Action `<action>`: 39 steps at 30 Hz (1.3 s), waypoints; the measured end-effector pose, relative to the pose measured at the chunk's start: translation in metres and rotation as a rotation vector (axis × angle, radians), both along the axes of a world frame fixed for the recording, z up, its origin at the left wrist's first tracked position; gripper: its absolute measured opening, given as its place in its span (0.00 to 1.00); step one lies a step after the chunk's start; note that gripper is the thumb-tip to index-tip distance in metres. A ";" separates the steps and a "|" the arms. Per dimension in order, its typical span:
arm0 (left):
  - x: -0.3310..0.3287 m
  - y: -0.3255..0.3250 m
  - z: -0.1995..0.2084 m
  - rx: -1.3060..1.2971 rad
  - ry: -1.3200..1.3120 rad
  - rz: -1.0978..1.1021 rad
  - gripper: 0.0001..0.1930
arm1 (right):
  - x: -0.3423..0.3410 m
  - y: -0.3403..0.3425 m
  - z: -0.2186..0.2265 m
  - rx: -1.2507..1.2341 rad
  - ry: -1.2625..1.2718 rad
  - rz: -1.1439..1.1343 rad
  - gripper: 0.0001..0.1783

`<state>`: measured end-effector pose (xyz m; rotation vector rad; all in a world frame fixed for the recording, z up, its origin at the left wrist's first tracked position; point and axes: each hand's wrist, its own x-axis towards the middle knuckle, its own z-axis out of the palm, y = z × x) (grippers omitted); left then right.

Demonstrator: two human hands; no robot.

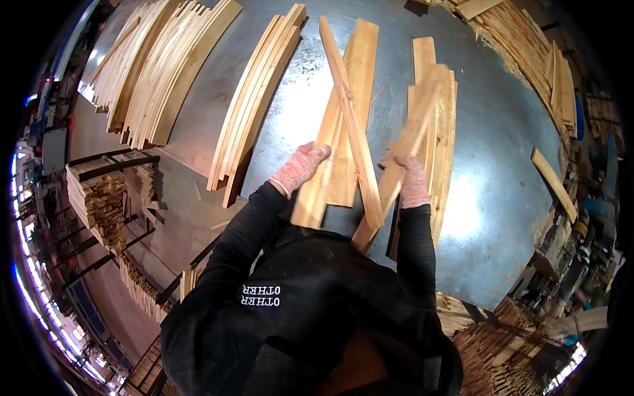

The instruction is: The person repeatedly picks up thin wooden planks from a metal workbench and stacks them into neat piles. They handle the planks one at a time or in small groups, aligning them and placing them onto growing stacks on the bench surface.

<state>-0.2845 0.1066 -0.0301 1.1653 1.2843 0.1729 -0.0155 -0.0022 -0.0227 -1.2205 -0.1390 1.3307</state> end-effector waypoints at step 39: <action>-0.095 0.036 0.048 0.990 1.150 -0.256 0.55 | -0.148 0.180 0.039 -0.096 -1.381 0.699 0.48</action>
